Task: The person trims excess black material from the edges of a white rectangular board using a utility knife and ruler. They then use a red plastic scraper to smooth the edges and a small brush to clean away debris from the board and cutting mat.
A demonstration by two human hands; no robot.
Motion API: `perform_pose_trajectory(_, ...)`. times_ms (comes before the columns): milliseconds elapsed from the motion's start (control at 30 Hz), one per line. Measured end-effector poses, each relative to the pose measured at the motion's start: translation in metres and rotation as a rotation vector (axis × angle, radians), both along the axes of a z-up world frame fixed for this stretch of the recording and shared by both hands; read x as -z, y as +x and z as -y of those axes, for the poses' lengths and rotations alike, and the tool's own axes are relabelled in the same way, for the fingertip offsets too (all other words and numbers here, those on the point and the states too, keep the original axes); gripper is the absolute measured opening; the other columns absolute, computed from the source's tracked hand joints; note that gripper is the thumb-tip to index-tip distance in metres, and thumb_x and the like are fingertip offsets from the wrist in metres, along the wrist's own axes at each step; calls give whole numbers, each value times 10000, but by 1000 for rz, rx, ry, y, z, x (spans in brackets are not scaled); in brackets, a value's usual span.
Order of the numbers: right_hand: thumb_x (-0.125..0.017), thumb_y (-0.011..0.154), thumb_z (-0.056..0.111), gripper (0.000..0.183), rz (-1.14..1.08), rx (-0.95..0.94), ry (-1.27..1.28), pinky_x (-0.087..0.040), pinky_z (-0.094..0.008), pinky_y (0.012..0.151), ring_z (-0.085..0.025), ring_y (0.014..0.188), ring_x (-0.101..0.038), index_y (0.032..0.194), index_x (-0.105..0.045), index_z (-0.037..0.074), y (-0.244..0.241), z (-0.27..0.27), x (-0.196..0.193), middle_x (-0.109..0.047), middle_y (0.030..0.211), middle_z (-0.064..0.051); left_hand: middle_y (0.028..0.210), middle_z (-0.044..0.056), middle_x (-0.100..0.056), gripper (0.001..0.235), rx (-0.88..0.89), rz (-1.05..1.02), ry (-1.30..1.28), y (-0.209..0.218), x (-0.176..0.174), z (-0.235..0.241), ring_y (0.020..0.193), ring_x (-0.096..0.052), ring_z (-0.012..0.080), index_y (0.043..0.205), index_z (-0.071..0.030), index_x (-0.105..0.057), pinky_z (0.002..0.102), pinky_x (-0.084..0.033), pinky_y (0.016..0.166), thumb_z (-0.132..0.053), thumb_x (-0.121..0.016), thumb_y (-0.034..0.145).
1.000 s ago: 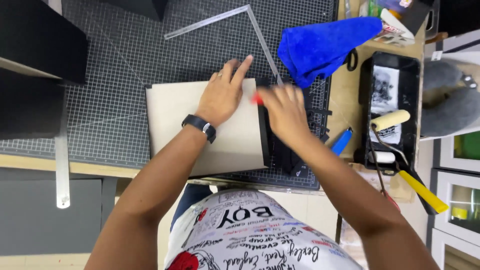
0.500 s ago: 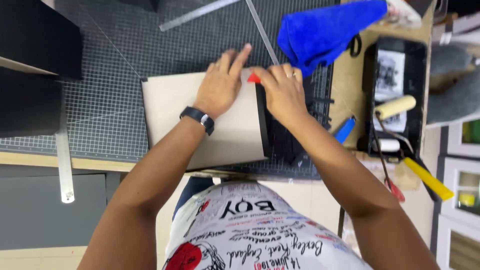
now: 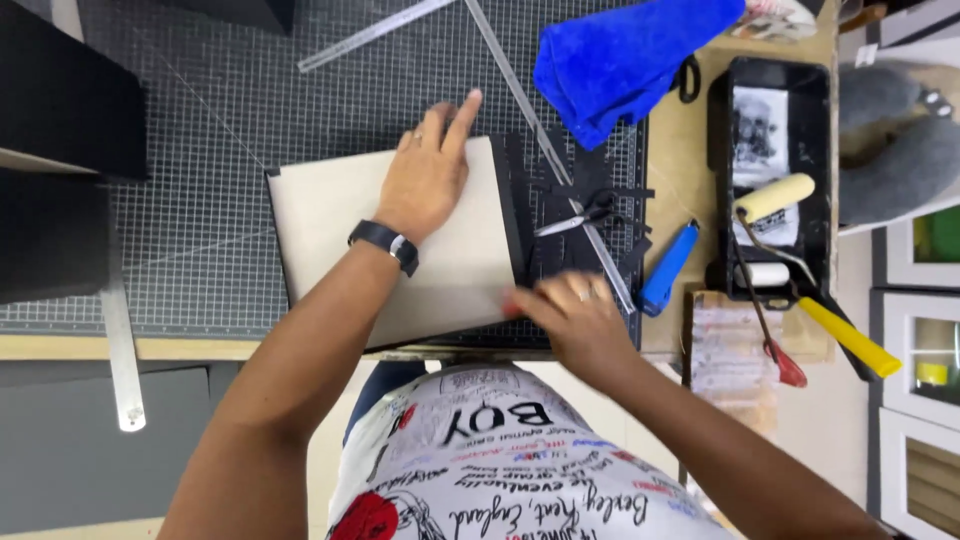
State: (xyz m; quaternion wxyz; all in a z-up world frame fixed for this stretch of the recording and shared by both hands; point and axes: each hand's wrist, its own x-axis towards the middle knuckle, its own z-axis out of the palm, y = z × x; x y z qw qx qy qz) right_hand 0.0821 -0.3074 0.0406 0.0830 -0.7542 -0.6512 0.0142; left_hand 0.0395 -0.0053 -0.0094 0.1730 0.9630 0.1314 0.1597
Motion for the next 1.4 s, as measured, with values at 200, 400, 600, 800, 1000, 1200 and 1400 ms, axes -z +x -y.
perform_pose_trajectory(200, -499, 672, -181, 861, -12, 1, 117, -349, -405, 823, -277, 974, -515, 1413, -607, 243, 7, -8, -6, -575, 1035, -15, 1447, 256, -459, 796, 3, 17, 15, 1, 5, -2, 1230, -568, 407, 1660, -158, -142, 490, -474, 967, -35, -522, 971)
perform_pose_trajectory(400, -570, 781, -135, 677, -32, -51, 98, -402, -433, 781, -292, 930, -560, 1359, -638, 211, 5, 6, -11, -618, 1064, -44, 1464, 258, -442, 797, 5, -20, 8, 2, 3, -1, 1225, -560, 394, 1659, -158, -126, 483, -471, 971, -21, -523, 981)
perform_pose_trajectory(600, -440, 773, -211, 764, -30, 29, 101, -385, -485, 892, -305, 934, -471, 1351, -620, 254, 38, -36, 8, -520, 958, -30, 1452, 250, -458, 797, 3, 41, -20, 0, 3, 1, 1215, -567, 372, 1666, -182, -108, 465, -474, 979, -16, -495, 989)
perform_pose_trajectory(800, -556, 884, -56, 416, 138, 19, 399, -383, -430, 762, -310, 913, -502, 1229, -656, 154, 99, -142, 11, -543, 954, -44, 1438, 219, -468, 811, 4, 34, -44, -2, 0, 1, 1095, -581, 341, 1670, -206, -45, 452, -481, 934, -42, -482, 1007)
perform_pose_trajectory(1000, -589, 1033, 167, 261, 29, 48, 464, -394, -534, 882, -379, 1008, -545, 1282, -666, 171, 98, -138, 37, -584, 971, -89, 1477, 155, -399, 761, -43, -216, -74, -1, -20, 3, 1348, -569, 320, 1676, -248, -28, 392, -423, 1096, -137, -476, 1071)
perform_pose_trajectory(1200, -505, 960, 107, 489, -135, -80, 174, -418, -570, 913, -370, 1070, -605, 1424, -588, 239, 20, -5, 35, -643, 1073, -102, 1471, 158, -412, 755, -27, -188, -50, -2, -20, 3, 1299, -600, 318, 1679, -250, -27, 394, -432, 1079, -118, -455, 1070)
perform_pose_trajectory(1400, -524, 984, 62, 451, 55, -28, 344, -392, -529, 942, -347, 1101, -572, 1370, -647, 259, 59, -67, 54, -638, 1102, -86, 1479, 167, -400, 752, -32, -223, -59, -3, -22, 4, 1289, -603, 310, 1676, -246, -20, 393, -424, 1099, -101, -440, 1069)
